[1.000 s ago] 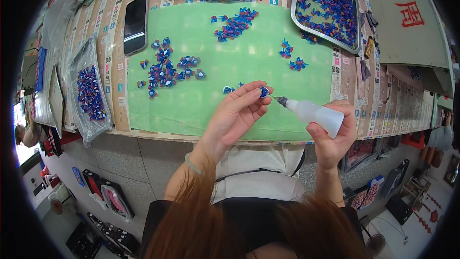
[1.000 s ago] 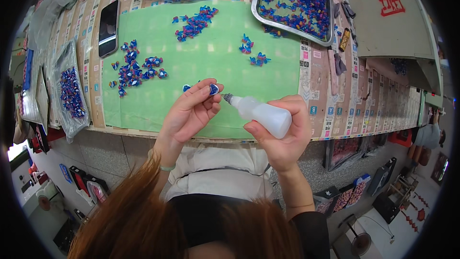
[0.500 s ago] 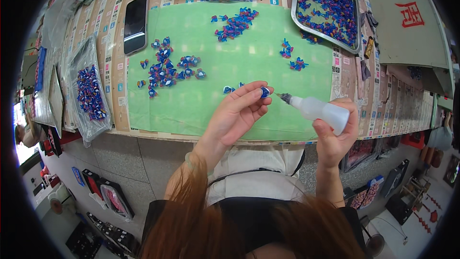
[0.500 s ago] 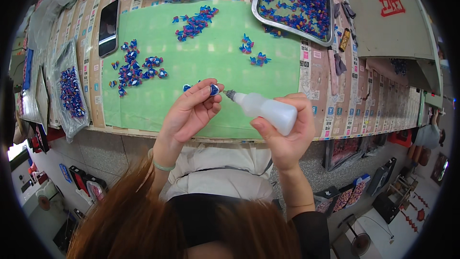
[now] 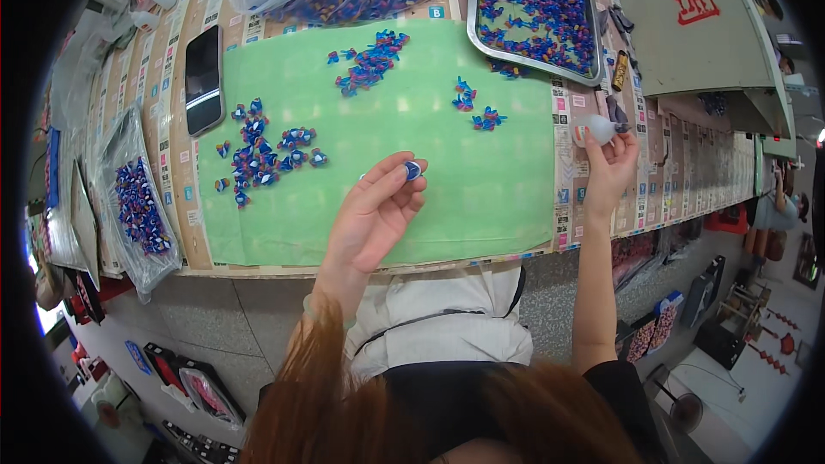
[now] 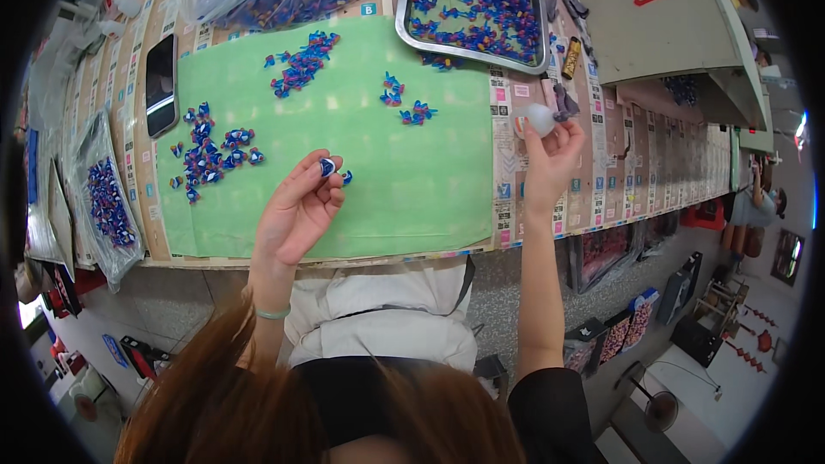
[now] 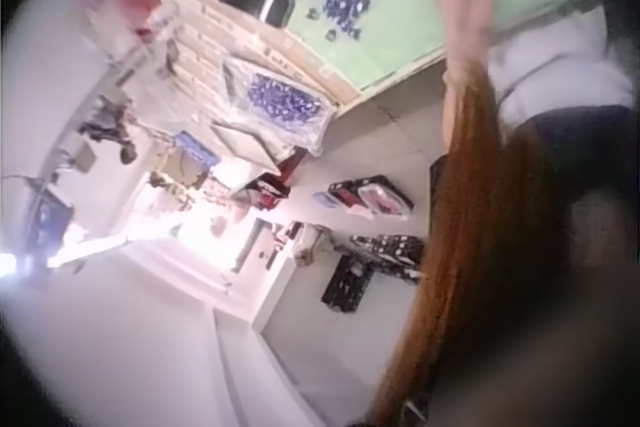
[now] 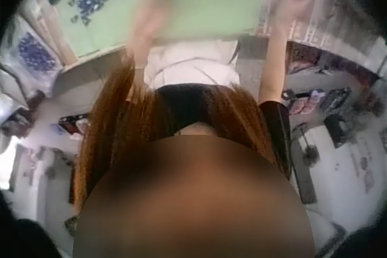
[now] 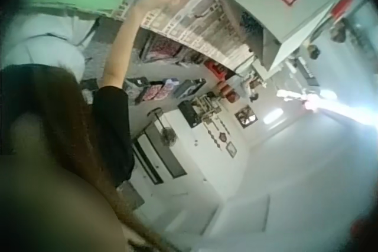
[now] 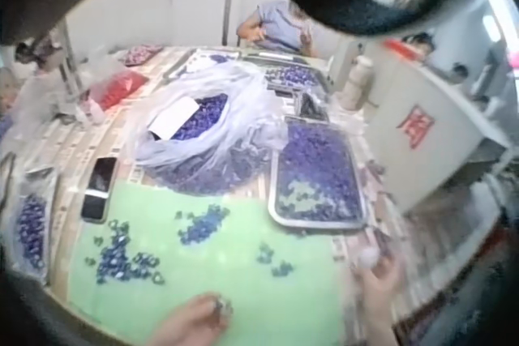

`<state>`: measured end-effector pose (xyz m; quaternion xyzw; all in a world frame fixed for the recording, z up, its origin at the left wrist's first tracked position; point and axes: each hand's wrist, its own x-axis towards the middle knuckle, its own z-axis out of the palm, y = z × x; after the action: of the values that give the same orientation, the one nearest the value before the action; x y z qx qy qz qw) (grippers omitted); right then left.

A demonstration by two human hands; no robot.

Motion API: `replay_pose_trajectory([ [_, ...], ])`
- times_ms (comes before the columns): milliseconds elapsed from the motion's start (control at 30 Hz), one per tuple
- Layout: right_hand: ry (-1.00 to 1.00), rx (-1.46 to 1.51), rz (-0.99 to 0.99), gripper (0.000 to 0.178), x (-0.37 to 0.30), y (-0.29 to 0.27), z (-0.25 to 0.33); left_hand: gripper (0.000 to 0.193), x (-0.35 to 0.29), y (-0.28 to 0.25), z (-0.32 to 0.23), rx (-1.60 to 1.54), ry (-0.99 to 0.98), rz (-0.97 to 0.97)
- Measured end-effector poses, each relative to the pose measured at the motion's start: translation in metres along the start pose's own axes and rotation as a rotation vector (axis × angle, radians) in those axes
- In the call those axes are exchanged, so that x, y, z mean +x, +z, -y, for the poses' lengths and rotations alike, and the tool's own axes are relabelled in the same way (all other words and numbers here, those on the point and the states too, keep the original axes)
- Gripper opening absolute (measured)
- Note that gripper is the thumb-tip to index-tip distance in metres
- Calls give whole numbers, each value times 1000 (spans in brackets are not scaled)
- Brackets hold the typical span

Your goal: The recorder applies glue to small blue toy components and assembles them.

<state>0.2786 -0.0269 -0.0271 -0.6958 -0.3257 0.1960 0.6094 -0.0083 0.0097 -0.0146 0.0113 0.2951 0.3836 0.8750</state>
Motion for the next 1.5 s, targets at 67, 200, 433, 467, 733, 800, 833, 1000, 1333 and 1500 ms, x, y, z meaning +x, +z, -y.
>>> replay_pose_trajectory([
  [67, -27, 19, -12, 40, -4, 1, -1, 21, 0, 1, 0, 3, 4, 5],
  [200, -412, -423, -40, 26, -29, 14, 23, 21, 0, -1, -1, 8, 11, -6],
  [433, -624, -628, 443, 12, -35, 84, 34, 22, 0, 5, 4, 25, -9, 5],
  [467, -651, -660, 443, 11, -33, 88, 26, 22, -1, 5, 4, 36, -6, 2],
  [733, 262, 158, 583, 8, -55, 81, 49, 20, 0, 6, 6, 119, 28, -42],
  [800, 407, 228, 715, 12, -67, 78, 56, 19, 0, 9, 7, 163, 45, -55],
  [833, 410, 228, 718, 12, -72, 78, 59, 19, 1, 12, 9, 162, 29, -46],
  [1000, 250, 135, 748, 11, -86, 80, 61, 18, -1, 13, 12, 180, 0, -2],
  [1333, 267, 189, 661, 10, -96, 83, 65, 21, 0, 14, 15, 189, 35, -3],
  [1500, 24, -1, 544, 8, -102, 89, 57, 22, -3, 19, 19, 337, 138, -47],
])
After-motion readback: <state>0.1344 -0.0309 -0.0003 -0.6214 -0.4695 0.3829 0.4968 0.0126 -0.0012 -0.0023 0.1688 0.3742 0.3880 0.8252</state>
